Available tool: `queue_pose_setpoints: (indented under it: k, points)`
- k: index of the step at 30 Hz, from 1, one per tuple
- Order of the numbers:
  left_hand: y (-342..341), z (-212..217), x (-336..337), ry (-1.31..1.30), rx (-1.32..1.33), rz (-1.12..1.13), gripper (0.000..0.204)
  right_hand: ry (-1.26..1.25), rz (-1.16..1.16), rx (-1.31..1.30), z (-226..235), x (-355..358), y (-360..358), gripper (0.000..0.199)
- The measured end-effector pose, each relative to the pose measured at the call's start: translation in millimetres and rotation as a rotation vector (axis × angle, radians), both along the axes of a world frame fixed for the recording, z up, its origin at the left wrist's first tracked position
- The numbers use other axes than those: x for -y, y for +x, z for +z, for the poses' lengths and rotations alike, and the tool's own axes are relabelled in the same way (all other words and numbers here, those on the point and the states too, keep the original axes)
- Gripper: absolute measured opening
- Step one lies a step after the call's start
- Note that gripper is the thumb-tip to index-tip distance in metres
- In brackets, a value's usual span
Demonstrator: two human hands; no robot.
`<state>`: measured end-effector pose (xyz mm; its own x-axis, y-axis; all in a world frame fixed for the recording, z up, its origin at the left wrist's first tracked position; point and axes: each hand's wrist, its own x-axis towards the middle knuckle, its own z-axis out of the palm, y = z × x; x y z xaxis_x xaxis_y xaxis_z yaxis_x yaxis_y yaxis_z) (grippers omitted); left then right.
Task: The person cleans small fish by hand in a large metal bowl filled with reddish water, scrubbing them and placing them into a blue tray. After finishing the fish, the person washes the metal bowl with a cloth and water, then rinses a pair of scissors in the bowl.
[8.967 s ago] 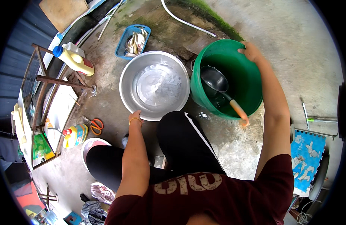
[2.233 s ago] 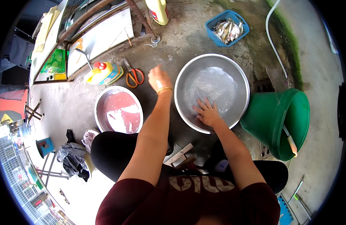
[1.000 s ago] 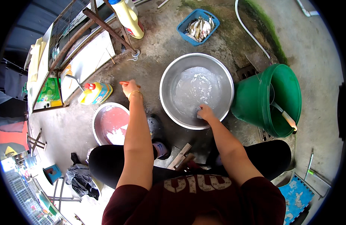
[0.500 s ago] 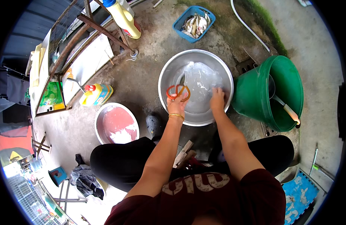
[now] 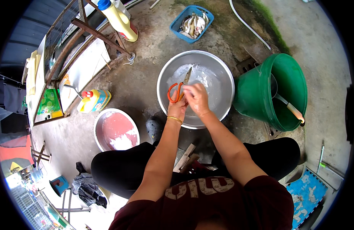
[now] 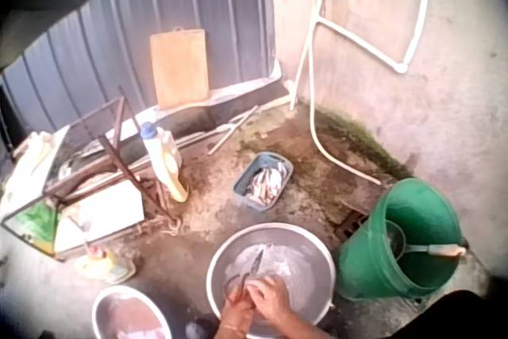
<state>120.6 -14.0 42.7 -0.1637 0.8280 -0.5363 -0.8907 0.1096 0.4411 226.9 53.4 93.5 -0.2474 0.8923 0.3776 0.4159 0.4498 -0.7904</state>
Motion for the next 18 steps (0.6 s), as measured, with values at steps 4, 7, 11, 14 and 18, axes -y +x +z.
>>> queue_pose_setpoints:
  k: [4, 7, 11, 14, 18]
  points:
    - [16, 40, -13, 0.004, 0.11, 0.019, 0.046, 0.235, 0.282, 0.236, 12, -2, -11, 0.02]
    - [16, 54, -11, 0.043, -0.07, -0.029, 0.048, 0.232, 0.245, 0.313, 29, -20, -8, 0.027]
    - [11, 48, -10, 0.068, -0.069, -0.052, 0.053, 0.249, 0.26, 0.297, 28, -33, -9, 0.032]
    - [13, 62, -11, 0.079, -0.009, -0.025, 0.061, 0.163, 0.232, 0.183, 14, -39, -12, 0.026]
    - [19, 60, -2, 0.004, 0.013, -0.032, 0.07, 0.081, 0.013, 0.08, 1, -64, -8, 0.025]
